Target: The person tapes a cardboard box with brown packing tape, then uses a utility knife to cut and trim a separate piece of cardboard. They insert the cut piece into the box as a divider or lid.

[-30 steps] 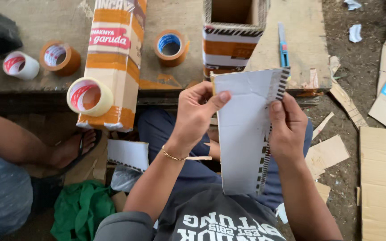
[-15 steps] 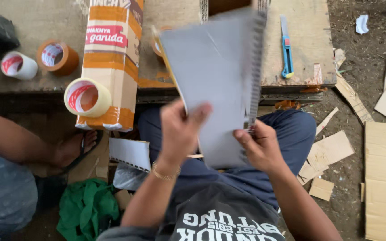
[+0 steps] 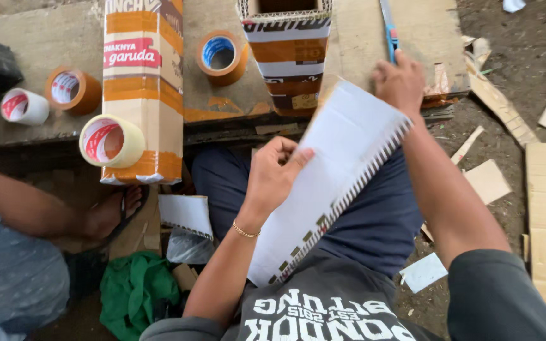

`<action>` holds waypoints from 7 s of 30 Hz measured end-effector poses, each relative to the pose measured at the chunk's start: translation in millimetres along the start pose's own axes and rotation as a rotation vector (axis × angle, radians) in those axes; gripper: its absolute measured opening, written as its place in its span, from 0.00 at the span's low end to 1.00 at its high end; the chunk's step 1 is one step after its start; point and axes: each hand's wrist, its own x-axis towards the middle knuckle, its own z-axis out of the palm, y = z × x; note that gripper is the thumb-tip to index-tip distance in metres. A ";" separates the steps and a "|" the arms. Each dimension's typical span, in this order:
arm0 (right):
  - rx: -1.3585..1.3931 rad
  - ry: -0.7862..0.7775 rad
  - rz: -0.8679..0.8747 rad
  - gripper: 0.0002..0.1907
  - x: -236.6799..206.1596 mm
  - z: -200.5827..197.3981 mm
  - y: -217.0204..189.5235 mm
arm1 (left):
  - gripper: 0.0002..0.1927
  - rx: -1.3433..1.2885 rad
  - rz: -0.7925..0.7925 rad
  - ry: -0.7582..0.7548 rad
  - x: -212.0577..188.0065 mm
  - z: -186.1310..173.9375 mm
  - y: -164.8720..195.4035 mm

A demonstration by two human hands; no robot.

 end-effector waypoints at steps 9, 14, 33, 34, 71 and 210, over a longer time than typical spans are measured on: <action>0.465 -0.103 0.497 0.22 -10.9 -32.6 82.0 | 0.15 0.243 0.172 0.124 36.5 59.4 -27.9; 1.442 -0.037 0.924 0.19 -74.9 -97.6 132.9 | 0.10 -0.134 0.228 -0.023 82.5 134.6 7.0; 1.590 0.813 1.239 0.14 -256.8 -267.4 55.4 | 0.08 0.050 0.756 -0.395 83.5 382.2 98.7; 1.605 0.799 1.226 0.17 -248.7 -273.8 47.5 | 0.08 0.054 0.813 -0.389 72.3 380.7 95.5; 1.181 0.782 1.122 0.09 -206.2 -334.1 84.7 | 0.16 -0.055 0.129 -1.083 42.2 316.1 47.5; 0.294 -0.028 0.708 0.14 -19.1 -89.6 65.9 | 0.08 0.552 0.967 -0.133 278.8 279.8 -27.6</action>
